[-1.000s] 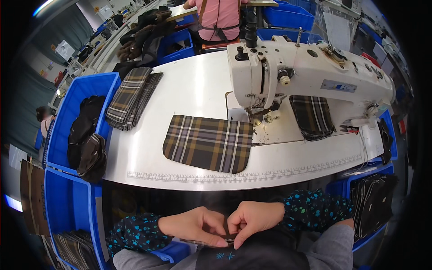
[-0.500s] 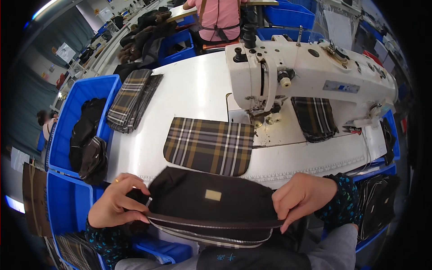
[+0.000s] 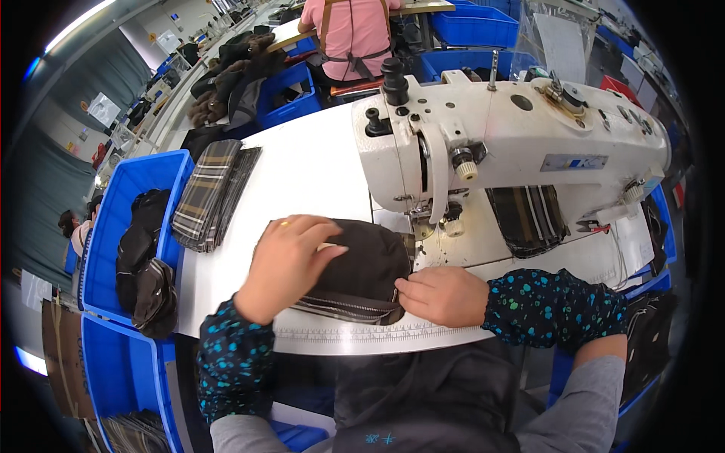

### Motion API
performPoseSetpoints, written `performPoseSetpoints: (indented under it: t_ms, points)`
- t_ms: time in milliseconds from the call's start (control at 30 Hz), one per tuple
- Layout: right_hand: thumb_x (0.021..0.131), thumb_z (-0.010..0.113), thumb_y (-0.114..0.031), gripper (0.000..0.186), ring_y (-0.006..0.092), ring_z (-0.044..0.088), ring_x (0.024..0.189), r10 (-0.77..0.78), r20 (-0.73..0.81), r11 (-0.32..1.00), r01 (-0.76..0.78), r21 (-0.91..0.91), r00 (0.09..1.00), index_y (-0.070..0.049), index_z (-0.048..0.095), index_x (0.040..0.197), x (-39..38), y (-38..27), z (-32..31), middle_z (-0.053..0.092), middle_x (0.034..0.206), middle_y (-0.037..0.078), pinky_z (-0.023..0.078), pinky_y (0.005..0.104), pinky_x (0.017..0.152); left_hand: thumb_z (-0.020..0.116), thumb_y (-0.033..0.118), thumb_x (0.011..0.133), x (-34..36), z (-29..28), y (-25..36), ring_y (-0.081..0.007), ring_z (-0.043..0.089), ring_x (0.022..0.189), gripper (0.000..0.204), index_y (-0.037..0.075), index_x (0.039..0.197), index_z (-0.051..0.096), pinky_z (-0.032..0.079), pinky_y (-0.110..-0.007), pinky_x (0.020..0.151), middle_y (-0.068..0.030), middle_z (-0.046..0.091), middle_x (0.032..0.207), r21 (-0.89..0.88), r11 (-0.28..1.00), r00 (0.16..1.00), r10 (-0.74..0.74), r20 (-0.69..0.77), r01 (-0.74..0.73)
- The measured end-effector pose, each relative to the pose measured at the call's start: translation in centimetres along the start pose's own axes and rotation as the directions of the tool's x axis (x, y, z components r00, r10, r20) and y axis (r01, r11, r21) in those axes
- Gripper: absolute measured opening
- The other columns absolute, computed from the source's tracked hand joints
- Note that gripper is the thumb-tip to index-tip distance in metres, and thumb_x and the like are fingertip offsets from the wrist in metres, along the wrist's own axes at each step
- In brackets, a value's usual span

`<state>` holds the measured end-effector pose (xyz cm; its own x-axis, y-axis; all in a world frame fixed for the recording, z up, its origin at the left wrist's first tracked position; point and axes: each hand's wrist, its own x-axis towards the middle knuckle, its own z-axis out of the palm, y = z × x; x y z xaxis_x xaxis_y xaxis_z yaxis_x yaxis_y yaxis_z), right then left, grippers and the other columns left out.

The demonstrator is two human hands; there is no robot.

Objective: Using an industrial sewing machine to stitch a leather or fabric bag.

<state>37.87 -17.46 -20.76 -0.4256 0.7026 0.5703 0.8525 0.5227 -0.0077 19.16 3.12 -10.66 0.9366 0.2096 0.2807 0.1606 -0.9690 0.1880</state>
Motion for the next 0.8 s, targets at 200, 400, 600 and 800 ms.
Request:
performPoseSetpoints:
  t_ms: [200, 400, 600, 800]
  points:
    - [0.078, 0.063, -0.015, 0.022, 0.0193, 0.065, 0.092, -0.054, 0.021, 0.998, 0.054, -0.014, 0.998, -0.003, 0.067, 0.096, 0.0, 0.6, -0.1, 0.070, 0.107, 0.011, 0.056, 0.0293, 0.076, 0.079, 0.045, 0.079, 3.7, 5.6, 1.8, -0.0268, 0.065, 0.093, 0.041, 0.008, 0.093, 0.068, 0.042, -0.049, 0.096, -0.0070, 0.066, 0.088, 0.279, 0.960, 0.992, -0.030, 0.124, -0.006]
    - [0.078, 0.063, -0.015, 0.021, 0.0199, 0.065, 0.093, 0.023, 0.027, 0.999, -0.024, 0.036, 0.999, -0.002, 0.068, 0.094, -0.1, 1.0, -0.4, 0.071, 0.107, 0.013, 0.055, 0.0297, 0.077, 0.084, 0.031, 0.073, 4.1, 5.5, 2.0, -0.0273, 0.064, 0.091, 0.031, 0.009, 0.090, 0.073, 0.042, -0.042, 0.085, -0.0067, 0.066, 0.084, 0.070, 0.996, 0.990, -0.069, 0.122, 0.061]
    - [0.079, 0.063, -0.015, 0.018, 0.0213, 0.068, 0.098, 0.020, 0.004, 1.000, -0.020, -0.022, 1.000, -0.003, 0.067, 0.092, -0.1, 0.7, -0.2, 0.072, 0.103, 0.012, 0.057, 0.0310, 0.078, 0.079, 0.022, 0.081, 4.7, 6.1, 0.8, -0.0367, 0.064, 0.078, 0.026, 0.004, 0.098, 0.073, 0.048, -0.043, 0.074, -0.0160, 0.066, 0.078, -0.337, 0.927, 0.967, -0.082, 0.242, 0.163]
    - [0.081, 0.067, -0.013, 0.021, 0.0219, 0.071, 0.104, 0.201, 0.035, 0.952, -0.204, 0.227, 0.979, -0.005, 0.070, 0.100, -0.2, 0.8, -0.3, 0.073, 0.111, 0.009, 0.060, 0.0320, 0.078, 0.075, 0.027, 0.088, 5.1, 7.0, 0.2, -0.0408, 0.066, 0.073, 0.031, 0.003, 0.107, 0.071, 0.051, -0.043, 0.066, -0.0223, 0.066, 0.077, -0.337, 0.919, 0.942, -0.090, 0.323, 0.203]
